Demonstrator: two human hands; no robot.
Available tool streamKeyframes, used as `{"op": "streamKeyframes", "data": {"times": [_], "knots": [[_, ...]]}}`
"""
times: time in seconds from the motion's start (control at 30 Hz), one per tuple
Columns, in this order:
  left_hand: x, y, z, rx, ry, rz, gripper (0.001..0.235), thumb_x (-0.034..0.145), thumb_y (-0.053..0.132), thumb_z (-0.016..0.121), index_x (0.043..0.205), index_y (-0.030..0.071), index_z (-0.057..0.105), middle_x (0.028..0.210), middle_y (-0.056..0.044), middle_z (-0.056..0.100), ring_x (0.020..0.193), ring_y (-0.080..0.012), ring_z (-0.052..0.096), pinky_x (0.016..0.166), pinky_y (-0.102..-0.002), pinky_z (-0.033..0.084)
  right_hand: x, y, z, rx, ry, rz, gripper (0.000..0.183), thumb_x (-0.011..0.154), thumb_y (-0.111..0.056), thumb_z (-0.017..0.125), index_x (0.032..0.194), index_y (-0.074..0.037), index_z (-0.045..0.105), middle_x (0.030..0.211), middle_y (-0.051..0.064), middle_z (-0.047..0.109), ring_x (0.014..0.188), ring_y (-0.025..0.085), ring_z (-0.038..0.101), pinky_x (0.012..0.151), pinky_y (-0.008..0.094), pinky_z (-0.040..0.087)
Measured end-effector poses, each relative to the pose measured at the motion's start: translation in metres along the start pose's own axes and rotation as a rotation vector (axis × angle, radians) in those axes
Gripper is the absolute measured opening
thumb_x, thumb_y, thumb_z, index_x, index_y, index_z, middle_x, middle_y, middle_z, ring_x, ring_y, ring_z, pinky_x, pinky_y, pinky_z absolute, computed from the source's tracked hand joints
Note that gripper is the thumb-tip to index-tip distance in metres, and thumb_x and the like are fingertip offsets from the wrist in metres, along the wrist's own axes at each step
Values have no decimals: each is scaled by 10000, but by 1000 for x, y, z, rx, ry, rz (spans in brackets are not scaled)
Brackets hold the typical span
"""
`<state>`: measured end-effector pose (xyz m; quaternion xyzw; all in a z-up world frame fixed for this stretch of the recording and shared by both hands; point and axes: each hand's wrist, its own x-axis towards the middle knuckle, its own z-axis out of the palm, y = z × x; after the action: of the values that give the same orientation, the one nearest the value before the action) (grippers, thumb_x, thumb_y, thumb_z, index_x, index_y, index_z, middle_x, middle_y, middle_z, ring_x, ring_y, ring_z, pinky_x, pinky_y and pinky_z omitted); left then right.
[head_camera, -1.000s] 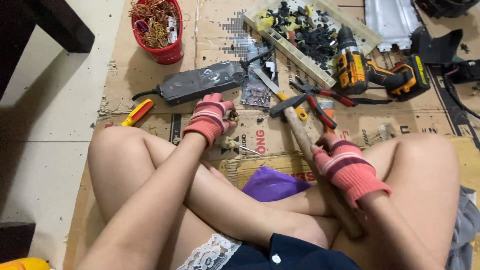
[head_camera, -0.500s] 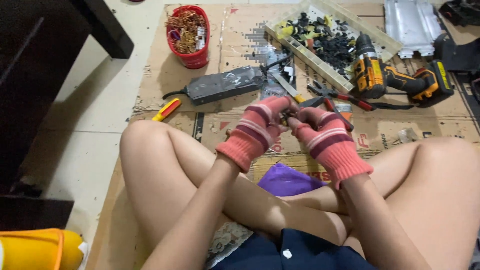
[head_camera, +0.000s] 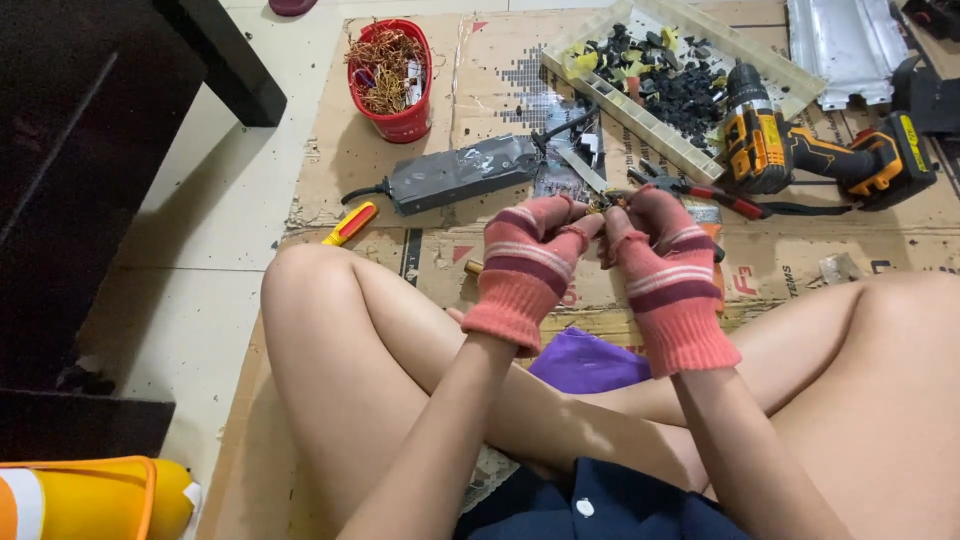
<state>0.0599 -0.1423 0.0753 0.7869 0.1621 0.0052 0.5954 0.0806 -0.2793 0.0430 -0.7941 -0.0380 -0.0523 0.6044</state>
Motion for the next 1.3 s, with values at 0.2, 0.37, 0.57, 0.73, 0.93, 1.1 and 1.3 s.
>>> {"op": "streamKeyframes", "data": {"times": [0.2, 0.37, 0.57, 0.73, 0.93, 1.1, 1.3], "knots": [[-4, 6, 4, -30, -58, 106, 230, 913, 177, 716, 1122, 88, 755, 991, -188, 773, 968, -257, 745, 901, -416, 605, 5, 4, -3, 20, 31, -24, 140, 1026, -185, 660, 1065, -54, 692, 845, 132, 682, 830, 229, 687, 827, 376, 547], [-17, 8, 22, -163, -3, 0, 348, 937, 227, 703, 1234, 45, 701, 1127, -231, 737, 1040, -282, 724, 978, -452, 569, -2, 1, 4, 68, 146, 51, 164, 1077, -166, 577, 1027, -60, 692, 808, 119, 690, 767, 219, 667, 801, 342, 540], [-27, 18, 52, -262, 189, 31, 316, 931, 151, 692, 1183, -39, 699, 1115, -296, 723, 1085, -370, 716, 957, -444, 584, 12, 28, 13, -27, 336, 217, 213, 1013, -331, 664, 990, -139, 754, 756, 83, 716, 756, 150, 681, 745, 296, 541], [-17, 4, 69, -254, 276, 39, 359, 915, 180, 713, 1181, -61, 698, 1119, -303, 722, 1108, -383, 704, 956, -453, 585, 20, 33, 18, 91, 373, 317, 329, 990, -359, 683, 1065, -44, 742, 811, 124, 709, 822, 203, 674, 804, 349, 545], [-10, -6, 76, -217, 343, -27, 365, 908, 242, 699, 1195, 17, 716, 1122, -248, 735, 1144, -357, 688, 973, -440, 576, 20, 35, 23, 106, 288, 396, 307, 996, -366, 626, 1063, -93, 749, 821, 128, 736, 892, 214, 721, 856, 346, 563], [-18, 0, 63, -196, 304, -74, 368, 981, 186, 637, 1307, 16, 652, 1191, -254, 708, 1150, -324, 694, 989, -438, 574, 13, 24, 16, 208, 92, 371, 304, 996, -340, 619, 1117, -86, 735, 893, 146, 742, 941, 240, 720, 907, 367, 555], [-23, 22, 61, 59, 294, -189, 409, 890, 273, 629, 1278, 168, 706, 1188, -97, 751, 1206, -267, 665, 1047, -400, 543, 22, 31, 17, 77, -12, 235, 379, 853, -363, 805, 1092, -85, 708, 902, 150, 725, 979, 277, 721, 894, 419, 559]]}}
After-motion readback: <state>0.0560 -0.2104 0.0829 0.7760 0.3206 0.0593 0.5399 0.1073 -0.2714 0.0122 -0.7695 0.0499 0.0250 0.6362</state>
